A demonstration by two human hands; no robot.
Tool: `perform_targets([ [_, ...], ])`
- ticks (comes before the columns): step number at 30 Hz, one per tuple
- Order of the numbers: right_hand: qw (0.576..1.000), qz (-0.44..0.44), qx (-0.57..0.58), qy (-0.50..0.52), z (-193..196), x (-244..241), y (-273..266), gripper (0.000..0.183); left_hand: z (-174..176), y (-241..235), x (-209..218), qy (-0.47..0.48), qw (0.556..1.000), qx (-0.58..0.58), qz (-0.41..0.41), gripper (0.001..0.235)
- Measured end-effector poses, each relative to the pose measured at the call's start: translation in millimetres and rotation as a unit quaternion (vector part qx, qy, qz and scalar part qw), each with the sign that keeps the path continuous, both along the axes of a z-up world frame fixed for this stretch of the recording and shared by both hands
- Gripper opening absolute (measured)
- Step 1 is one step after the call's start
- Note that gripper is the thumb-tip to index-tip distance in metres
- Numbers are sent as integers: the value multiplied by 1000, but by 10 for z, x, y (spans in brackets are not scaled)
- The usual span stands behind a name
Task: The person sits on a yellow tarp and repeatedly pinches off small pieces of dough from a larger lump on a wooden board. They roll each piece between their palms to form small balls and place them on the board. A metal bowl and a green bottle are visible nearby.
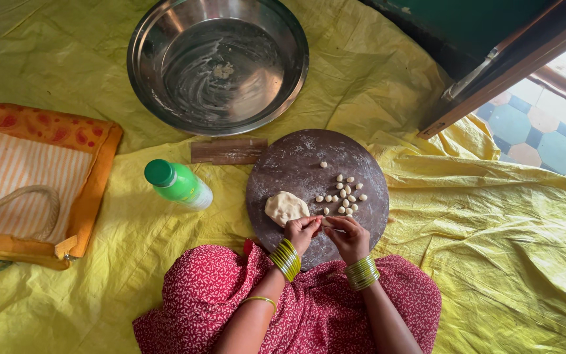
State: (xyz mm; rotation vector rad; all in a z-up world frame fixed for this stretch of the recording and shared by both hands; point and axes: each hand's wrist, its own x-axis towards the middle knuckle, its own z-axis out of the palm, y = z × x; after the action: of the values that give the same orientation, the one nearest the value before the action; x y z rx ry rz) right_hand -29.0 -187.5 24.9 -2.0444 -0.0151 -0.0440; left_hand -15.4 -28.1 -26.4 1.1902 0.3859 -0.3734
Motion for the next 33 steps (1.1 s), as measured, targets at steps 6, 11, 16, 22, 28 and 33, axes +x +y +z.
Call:
perform_targets([
  [6,999,-1,46,25,29,-16,12,23,179,49,-4,-14,1000,10,-19,18],
  [11,997,15,76,28,50,-31,23,25,153,51,-38,-15,998,-25,-52,28],
  [16,996,45,-57,-41,171,-30,7,18,-12,49,-38,-44,996,-32,-73,21],
  [22,991,114,12,-67,319,-23,31,28,-66,113,-13,-28,997,-56,-51,17],
  [28,990,96,-63,-87,269,-22,9,20,-163,110,19,-56,995,-3,-86,14],
  [33,982,89,-139,-90,99,-33,-58,15,-143,92,38,-92,990,60,-91,13],
])
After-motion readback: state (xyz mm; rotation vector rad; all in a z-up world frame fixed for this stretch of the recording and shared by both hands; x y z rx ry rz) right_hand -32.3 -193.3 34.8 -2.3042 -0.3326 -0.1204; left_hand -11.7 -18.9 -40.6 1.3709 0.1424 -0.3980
